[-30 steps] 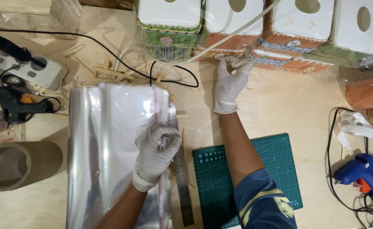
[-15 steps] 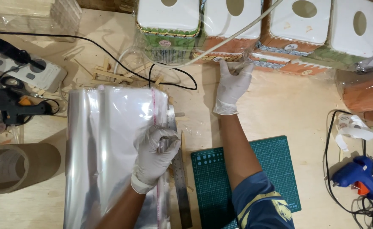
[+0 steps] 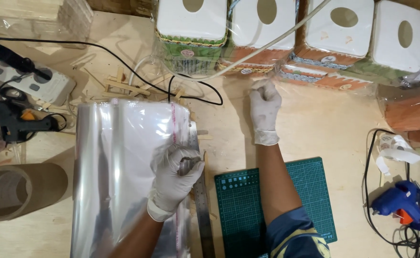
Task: The person packages small handcrafted items into plastic bags. They wrap items in plastic, use a ruler to measure material, apply labels to finished packages, and place them into a storage basket.
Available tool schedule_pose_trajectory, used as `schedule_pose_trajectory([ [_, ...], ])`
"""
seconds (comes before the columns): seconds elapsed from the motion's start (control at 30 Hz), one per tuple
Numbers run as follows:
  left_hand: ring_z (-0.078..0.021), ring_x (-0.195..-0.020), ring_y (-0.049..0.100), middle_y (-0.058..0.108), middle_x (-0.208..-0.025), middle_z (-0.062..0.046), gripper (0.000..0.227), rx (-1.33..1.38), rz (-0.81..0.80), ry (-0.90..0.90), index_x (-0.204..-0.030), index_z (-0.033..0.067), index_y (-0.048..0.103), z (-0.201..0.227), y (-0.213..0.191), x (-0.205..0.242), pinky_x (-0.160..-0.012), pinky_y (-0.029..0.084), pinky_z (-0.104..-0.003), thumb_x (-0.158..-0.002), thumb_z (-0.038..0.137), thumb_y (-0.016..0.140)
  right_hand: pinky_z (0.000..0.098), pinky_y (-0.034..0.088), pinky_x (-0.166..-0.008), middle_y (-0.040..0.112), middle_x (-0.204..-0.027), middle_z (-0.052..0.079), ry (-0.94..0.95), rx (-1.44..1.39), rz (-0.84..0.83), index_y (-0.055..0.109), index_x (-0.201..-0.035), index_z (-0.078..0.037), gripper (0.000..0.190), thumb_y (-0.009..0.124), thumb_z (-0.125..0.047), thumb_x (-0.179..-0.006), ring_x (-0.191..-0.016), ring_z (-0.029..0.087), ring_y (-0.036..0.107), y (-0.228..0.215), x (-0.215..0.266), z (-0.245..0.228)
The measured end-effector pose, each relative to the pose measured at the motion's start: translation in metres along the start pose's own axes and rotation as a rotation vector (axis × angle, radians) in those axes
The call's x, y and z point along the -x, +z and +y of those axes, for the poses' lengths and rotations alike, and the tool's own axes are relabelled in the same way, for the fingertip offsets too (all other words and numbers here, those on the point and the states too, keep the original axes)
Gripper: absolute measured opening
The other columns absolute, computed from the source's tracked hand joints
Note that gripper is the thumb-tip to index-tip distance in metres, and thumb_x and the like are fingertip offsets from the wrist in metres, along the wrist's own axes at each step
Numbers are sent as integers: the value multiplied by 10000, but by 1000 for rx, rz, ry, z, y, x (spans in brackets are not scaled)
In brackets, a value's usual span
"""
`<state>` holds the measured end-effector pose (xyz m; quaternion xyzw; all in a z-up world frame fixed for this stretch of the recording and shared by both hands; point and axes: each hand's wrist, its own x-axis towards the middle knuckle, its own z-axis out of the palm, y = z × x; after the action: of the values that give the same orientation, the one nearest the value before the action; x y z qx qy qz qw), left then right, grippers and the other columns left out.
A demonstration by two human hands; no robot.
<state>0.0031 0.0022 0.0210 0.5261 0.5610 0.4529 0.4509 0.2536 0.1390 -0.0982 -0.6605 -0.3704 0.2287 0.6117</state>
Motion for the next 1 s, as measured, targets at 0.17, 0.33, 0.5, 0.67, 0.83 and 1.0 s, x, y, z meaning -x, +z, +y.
schedule_pose_trajectory([
  [0.17,-227,-879,684,671,-898,-108,211,-11,-7,42,-947,65,756,4,0,-2,-815,551,-337,-771,111,864,440,510,-1036,763,-1055,137,-82,183,-370,793,-1065,-144,213,666,-142,-893,-1129,287,691,10,-15,-17],
  [0.33,-237,-864,711,679,-881,-97,191,-53,1,96,-925,77,757,14,-2,-6,-767,564,-315,-778,134,865,190,582,-609,691,-761,-12,280,192,-395,810,-1019,-214,236,666,-173,-837,-656,37,640,11,-33,20],
  [0.5,-283,-864,727,691,-869,-127,204,-142,-8,141,-932,81,754,16,-3,-4,-751,587,-337,-762,129,857,259,475,-534,626,-558,-49,172,339,-526,812,-846,-317,176,643,-267,-853,-516,67,537,13,-44,-20],
  [0.67,-232,-790,727,706,-831,-47,175,-268,-16,141,-876,158,766,7,1,1,-749,579,-314,-746,207,871,396,537,-837,750,-971,171,170,234,-599,763,-1152,-97,265,641,-147,-922,-865,237,657,13,-22,-62],
  [0.83,-251,-788,692,692,-844,-78,108,-161,32,-1,-885,133,746,-17,6,16,-776,559,-363,-806,192,791,465,498,-1072,713,-1273,125,297,646,-617,724,-1269,-179,411,618,-393,-934,-1249,329,631,-69,11,-48],
  [1.0,-215,-823,703,675,-859,-8,89,-431,216,78,-885,181,752,-1,-7,55,-789,578,-325,-808,162,793,471,547,-1017,761,-1182,133,320,788,-447,764,-1210,-148,380,582,-380,-970,-1148,332,704,-195,73,-99],
])
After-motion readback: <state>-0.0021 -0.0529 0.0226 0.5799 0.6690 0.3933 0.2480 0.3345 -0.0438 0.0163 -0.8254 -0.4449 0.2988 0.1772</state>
